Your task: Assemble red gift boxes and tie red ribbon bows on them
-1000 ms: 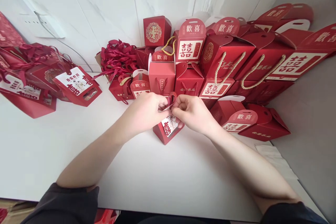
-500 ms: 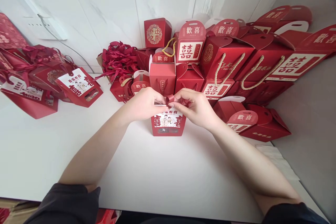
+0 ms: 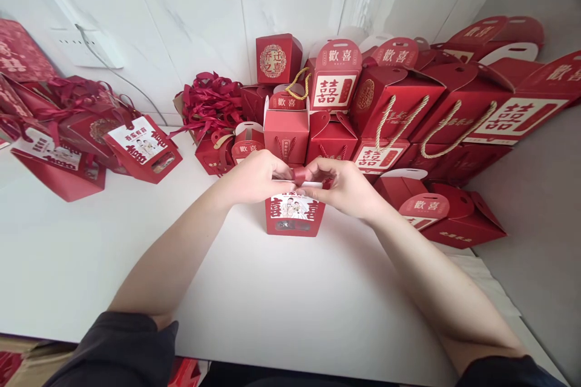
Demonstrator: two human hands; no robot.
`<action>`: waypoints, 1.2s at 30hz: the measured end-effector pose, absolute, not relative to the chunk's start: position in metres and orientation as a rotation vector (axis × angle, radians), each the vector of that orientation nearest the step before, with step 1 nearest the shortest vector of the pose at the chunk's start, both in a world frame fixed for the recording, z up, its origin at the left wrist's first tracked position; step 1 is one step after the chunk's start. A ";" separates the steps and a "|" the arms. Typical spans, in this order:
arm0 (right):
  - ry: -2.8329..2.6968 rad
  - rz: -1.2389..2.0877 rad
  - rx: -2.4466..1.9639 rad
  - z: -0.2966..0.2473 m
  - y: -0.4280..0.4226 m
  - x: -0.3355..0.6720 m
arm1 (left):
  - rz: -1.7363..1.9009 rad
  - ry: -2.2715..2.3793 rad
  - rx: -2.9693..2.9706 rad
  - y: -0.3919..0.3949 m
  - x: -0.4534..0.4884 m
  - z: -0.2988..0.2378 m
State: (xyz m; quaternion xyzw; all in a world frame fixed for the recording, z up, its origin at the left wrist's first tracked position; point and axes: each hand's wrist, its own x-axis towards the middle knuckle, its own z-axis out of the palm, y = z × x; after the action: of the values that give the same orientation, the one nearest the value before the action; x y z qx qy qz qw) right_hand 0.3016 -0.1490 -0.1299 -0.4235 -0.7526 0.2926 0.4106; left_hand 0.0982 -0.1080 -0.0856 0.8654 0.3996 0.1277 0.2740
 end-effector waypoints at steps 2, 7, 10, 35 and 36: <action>-1.905 0.693 -1.086 -0.128 -0.151 0.302 | 0.350 1.052 2.326 -0.107 0.098 -0.085; -1.959 0.547 -1.167 -0.127 -0.152 0.299 | 0.363 1.010 2.384 -0.106 0.096 -0.084; -1.972 0.520 -1.182 -0.128 -0.152 0.297 | 0.348 0.956 2.426 -0.107 0.096 -0.082; -2.020 0.395 -1.009 -0.135 -0.146 0.298 | 0.429 0.922 2.299 -0.104 0.094 -0.084; -2.026 0.408 -1.012 -0.135 -0.146 0.299 | 0.442 0.924 2.338 -0.105 0.095 -0.084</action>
State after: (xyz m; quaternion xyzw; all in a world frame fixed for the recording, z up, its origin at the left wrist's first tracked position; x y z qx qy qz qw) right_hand 0.2986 -0.1458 -0.1351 -0.4015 -0.8037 0.1621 0.4081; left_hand 0.0948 -0.1046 -0.0840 0.8766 0.3465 0.1657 0.2901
